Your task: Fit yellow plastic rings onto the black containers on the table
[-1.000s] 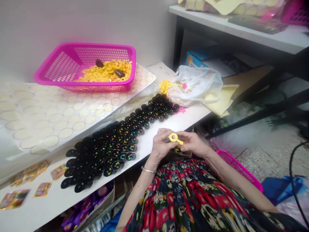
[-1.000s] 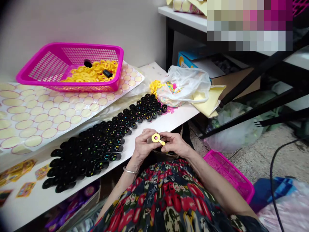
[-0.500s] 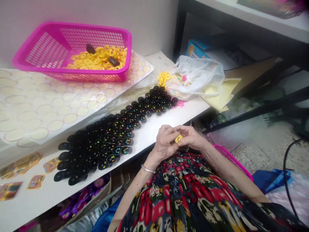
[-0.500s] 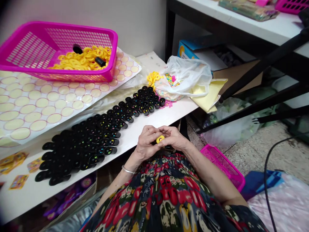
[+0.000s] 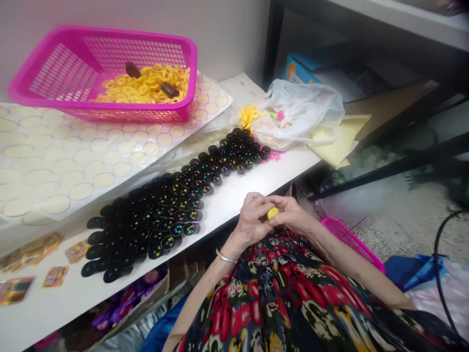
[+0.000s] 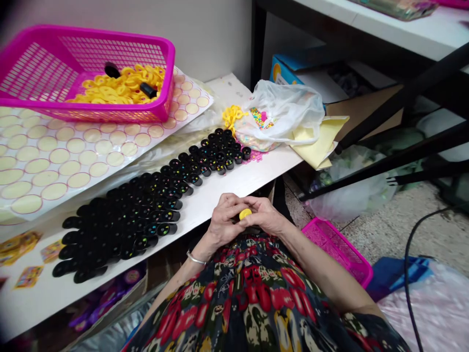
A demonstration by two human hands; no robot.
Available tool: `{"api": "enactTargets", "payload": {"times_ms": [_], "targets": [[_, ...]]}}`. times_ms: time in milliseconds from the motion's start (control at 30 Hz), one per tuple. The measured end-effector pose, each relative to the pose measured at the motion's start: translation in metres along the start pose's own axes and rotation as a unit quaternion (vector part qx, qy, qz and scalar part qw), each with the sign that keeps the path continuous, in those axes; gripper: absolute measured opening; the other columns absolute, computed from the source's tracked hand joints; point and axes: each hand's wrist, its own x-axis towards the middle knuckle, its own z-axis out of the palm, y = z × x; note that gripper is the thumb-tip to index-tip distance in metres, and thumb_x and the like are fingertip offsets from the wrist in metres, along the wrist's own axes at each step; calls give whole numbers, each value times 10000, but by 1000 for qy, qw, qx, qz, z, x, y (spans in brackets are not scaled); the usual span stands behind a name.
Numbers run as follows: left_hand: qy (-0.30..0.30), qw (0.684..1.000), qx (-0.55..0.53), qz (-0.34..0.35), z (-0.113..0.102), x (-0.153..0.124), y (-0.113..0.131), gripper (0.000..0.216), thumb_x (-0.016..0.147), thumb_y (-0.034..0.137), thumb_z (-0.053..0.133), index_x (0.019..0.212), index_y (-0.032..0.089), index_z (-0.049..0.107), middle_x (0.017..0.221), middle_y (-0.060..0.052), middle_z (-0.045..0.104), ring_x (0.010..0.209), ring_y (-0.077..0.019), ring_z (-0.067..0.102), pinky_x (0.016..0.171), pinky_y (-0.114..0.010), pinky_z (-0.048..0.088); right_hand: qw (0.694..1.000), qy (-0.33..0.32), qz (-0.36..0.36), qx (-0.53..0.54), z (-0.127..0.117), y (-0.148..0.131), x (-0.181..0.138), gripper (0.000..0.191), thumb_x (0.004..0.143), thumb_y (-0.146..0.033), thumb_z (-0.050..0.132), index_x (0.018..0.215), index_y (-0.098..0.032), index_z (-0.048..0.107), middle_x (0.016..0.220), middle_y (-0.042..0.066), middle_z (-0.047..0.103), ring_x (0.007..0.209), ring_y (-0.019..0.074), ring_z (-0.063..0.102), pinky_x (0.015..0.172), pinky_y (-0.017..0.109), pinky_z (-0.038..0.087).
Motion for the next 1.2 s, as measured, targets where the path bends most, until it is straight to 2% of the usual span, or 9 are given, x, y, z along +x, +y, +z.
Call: {"api": "enactTargets", "payload": {"times_ms": [267,400,600,667,733,833,933,1067,1200], "targets": [[-25,999,25,10,6,-2,-5,74,689,170,561,712,186,630,676,-34,528,782,-187,440,697,-345,405,997,54,21,49,0,10,7,407,444,-111,775,843,-135,695,718,3,654,646,119,572,606,230,432],[-23,999,40,7,11,-5,-9,82,690,161,546,713,182,622,667,-32,534,773,-185,450,715,-353,404,998,35,30,33,-1,13,7,432,491,-141,765,913,-138,673,764,7,653,681,120,575,625,231,437],[-56,997,59,-8,3,-14,-12,296,621,71,509,860,193,634,865,-60,591,884,-201,480,753,-362,432,979,12,66,-191,-23,9,10,463,566,-162,700,1020,-141,613,868,18,648,760,153,585,677,265,452],[-11,997,71,-6,-8,-17,-18,402,630,43,474,977,196,607,1001,-77,583,936,-201,493,765,-361,448,927,45,66,-366,-36,13,17,445,577,-196,694,1011,-141,617,922,46,649,815,190,589,726,300,451],[83,987,140,-12,-21,-19,-28,383,671,30,457,996,177,593,1021,-95,574,916,-193,507,753,-352,454,828,66,83,-550,-45,22,28,367,587,-236,701,936,-135,643,951,95,649,876,244,592,770,335,437],[207,915,344,-29,-38,-17,-42,266,741,80,490,972,147,604,1031,-139,576,913,-220,496,773,-384,426,728,51,119,-673,-45,40,49,201,671,-294,657,783,-128,670,894,162,659,934,309,593,804,371,419],[237,838,486,-78,-50,-7,-49,239,781,180,529,1004,150,608,1121,-175,561,1006,-283,461,809,-441,366,733,31,124,-668,-36,54,71,204,708,-299,629,816,-134,678,919,160,668,966,308,592,814,363,427],[184,828,511,-136,-58,9,-52,200,814,224,497,959,155,617,1191,-176,538,1073,-315,434,815,-452,318,757,-3,115,-643,-32,53,82,264,682,-291,653,925,-189,669,971,59,676,914,216,611,751,263,463],[167,809,546,-136,-62,18,-55,160,814,212,483,860,153,624,1126,-154,582,1027,-299,450,774,-416,318,823,-90,121,-547,-42,22,64,276,655,-271,664,910,-167,656,814,27,677,743,161,621,617,222,463]]}}
